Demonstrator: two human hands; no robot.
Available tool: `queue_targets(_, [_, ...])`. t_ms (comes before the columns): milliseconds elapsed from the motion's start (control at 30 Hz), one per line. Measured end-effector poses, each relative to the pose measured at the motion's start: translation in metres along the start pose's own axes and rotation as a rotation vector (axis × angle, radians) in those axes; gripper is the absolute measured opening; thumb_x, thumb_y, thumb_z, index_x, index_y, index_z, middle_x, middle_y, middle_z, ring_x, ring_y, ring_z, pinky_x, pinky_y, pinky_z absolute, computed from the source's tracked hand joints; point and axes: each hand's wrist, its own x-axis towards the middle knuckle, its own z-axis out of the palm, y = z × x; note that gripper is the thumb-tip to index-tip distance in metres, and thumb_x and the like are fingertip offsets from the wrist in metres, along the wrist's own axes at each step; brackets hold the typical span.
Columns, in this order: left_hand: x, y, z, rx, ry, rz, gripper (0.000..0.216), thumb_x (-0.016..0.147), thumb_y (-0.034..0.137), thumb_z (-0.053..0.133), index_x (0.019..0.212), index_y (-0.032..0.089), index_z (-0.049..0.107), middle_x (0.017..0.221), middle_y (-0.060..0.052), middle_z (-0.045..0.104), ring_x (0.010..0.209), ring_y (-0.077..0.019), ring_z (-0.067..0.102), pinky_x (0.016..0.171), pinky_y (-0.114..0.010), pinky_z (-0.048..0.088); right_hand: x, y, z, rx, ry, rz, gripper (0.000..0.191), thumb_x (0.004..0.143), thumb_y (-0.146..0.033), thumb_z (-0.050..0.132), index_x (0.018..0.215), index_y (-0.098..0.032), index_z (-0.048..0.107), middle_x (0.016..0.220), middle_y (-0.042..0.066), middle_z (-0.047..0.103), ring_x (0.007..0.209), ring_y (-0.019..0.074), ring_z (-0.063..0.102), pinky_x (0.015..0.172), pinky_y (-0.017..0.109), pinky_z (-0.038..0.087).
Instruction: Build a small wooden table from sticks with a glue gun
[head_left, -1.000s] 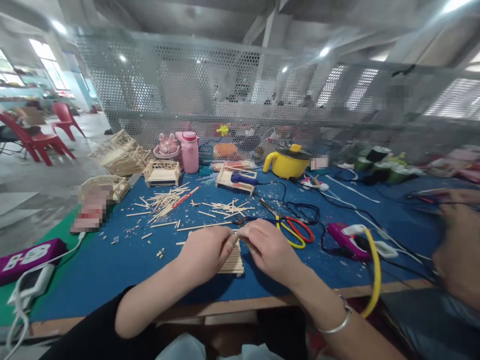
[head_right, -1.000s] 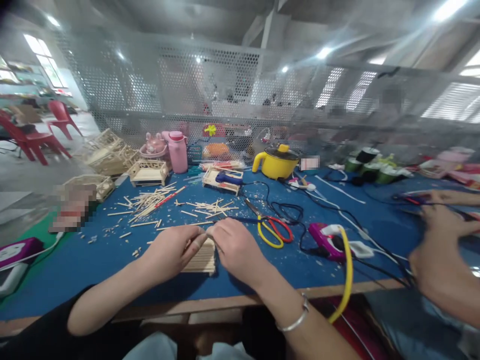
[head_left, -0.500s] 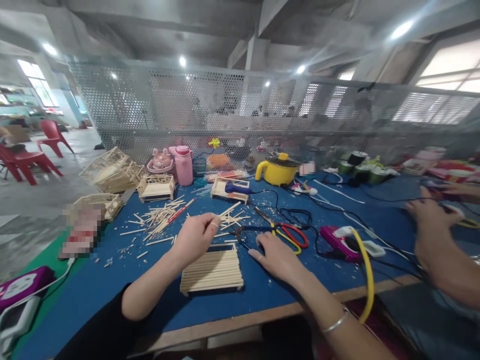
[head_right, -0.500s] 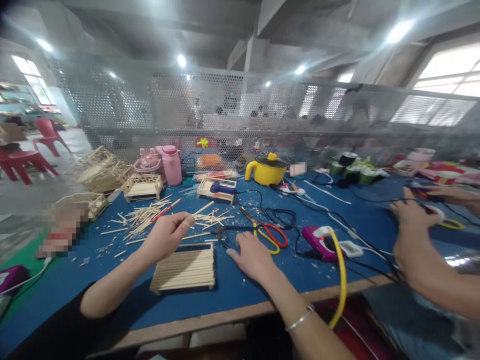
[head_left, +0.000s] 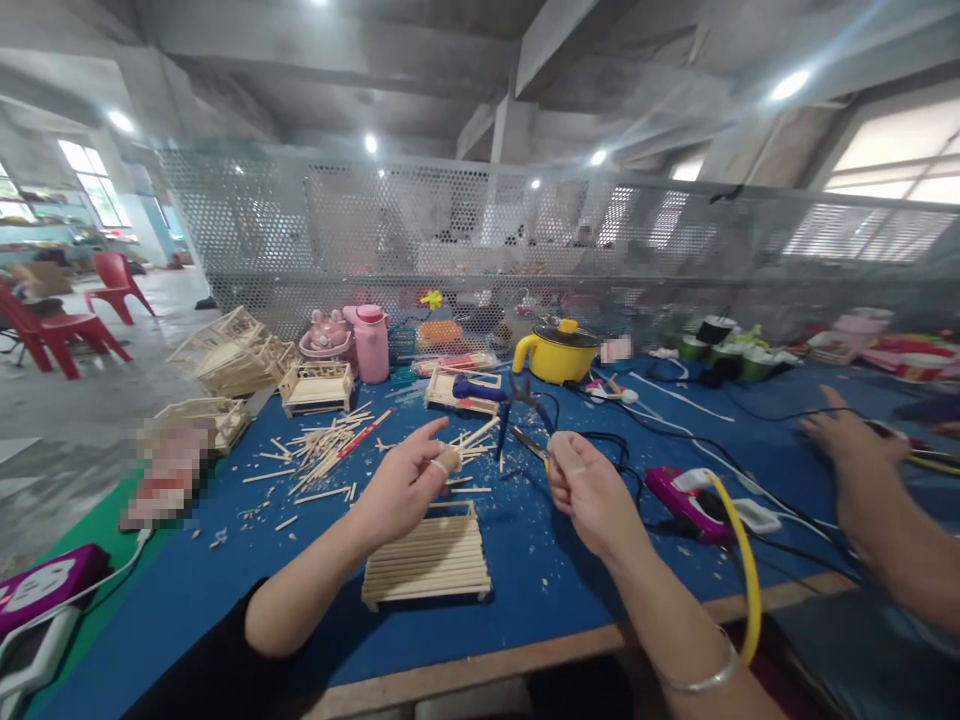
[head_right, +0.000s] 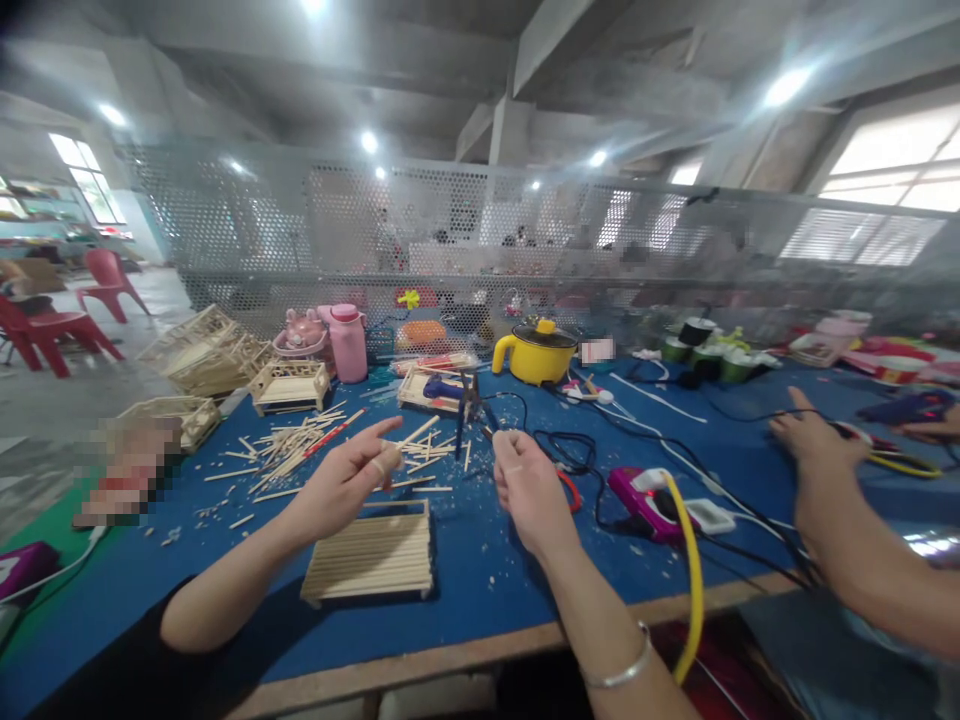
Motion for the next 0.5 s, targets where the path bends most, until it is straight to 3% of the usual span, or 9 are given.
queue_targets(67, [0.003,0.007,0.002,-0.079,-0.095,-0.025,0.033,0.091,0.034,0.038,0.066,0.021,0.054,0.076,-0.005,0.066,0.119,-0.0235,0.051,0.101,-0.038,0.034,-0.01,-0.013,0.002,0.277,-0.141,0.076,0.042,0.08,-0.06,0.056,0.072,-0.024,0.036,0.05,-0.012,0.024,0.039,0.0059,0.015,0.037,0.017,0.016])
queue_targets(133, [0.003,0.013,0.004,-0.189,-0.188,-0.078,0.03,0.09,0.036,0.04,0.07,0.02,0.055,0.073,-0.002,0.063,0.087,-0.0196,0.063,0.085,-0.034,0.045,-0.02,-0.02,0.005,0.379,-0.236,0.086,0.038,0.083,-0.058,0.052,0.073,-0.024,0.037,0.049,-0.012,0.019,0.039,0.0066,0.012,0.035,0.016,0.017])
queue_targets(167, [0.003,0.015,0.005,-0.243,-0.238,-0.105,0.029,0.09,0.037,0.041,0.072,0.019,0.055,0.073,-0.001,0.061,0.069,-0.0151,0.061,0.072,-0.03,0.047,-0.024,-0.021,0.006,0.389,-0.253,0.063,0.036,0.084,-0.056,0.049,0.073,-0.025,0.038,0.049,-0.011,0.02,0.038,0.0073,0.015,0.035,0.017,0.02])
queue_targets(233, [-0.001,0.022,0.005,-0.307,-0.317,-0.125,0.029,0.09,0.039,0.042,0.076,0.018,0.056,0.07,0.001,0.054,0.051,-0.0082,0.046,0.053,-0.022,0.041,-0.029,-0.019,0.009,0.361,-0.284,-0.025,0.027,0.083,-0.051,0.05,0.078,-0.025,0.043,0.054,-0.006,0.037,0.042,0.0103,0.036,0.039,0.021,0.036])
queue_targets(267, [-0.004,0.025,0.005,-0.306,-0.338,-0.108,0.029,0.09,0.038,0.042,0.077,0.017,0.056,0.068,0.002,0.051,0.05,-0.0073,0.041,0.051,-0.021,0.037,-0.031,-0.016,0.01,0.344,-0.32,-0.082,0.025,0.08,-0.049,0.052,0.085,-0.025,0.047,0.063,-0.001,0.05,0.052,0.0134,0.049,0.047,0.026,0.044])
queue_targets(333, [-0.009,0.033,0.006,-0.255,-0.355,-0.033,0.028,0.091,0.034,0.041,0.075,0.016,0.056,0.067,0.002,0.047,0.057,-0.0083,0.039,0.055,-0.02,0.037,-0.032,-0.012,0.014,0.315,-0.462,-0.17,0.043,0.07,-0.048,0.057,0.106,-0.024,0.05,0.094,0.01,0.062,0.083,0.0227,0.063,0.067,0.037,0.053])
queue_targets(433, [-0.016,0.043,0.007,-0.191,-0.406,0.055,0.029,0.091,0.03,0.041,0.067,0.016,0.051,0.066,0.002,0.044,0.064,-0.0099,0.039,0.063,-0.022,0.038,-0.034,-0.011,0.019,0.29,-0.671,-0.23,0.069,0.062,-0.044,0.059,0.125,-0.02,0.045,0.115,0.016,0.061,0.107,0.0303,0.06,0.082,0.046,0.051])
queue_targets(500, [-0.018,0.045,0.009,-0.195,-0.372,0.038,0.031,0.091,0.031,0.041,0.064,0.017,0.048,0.064,0.003,0.044,0.063,-0.01,0.041,0.063,-0.022,0.038,-0.033,-0.012,0.019,0.287,-0.655,-0.273,0.068,0.061,-0.033,0.057,0.127,-0.021,0.044,0.118,0.014,0.061,0.113,0.0294,0.058,0.088,0.048,0.049])
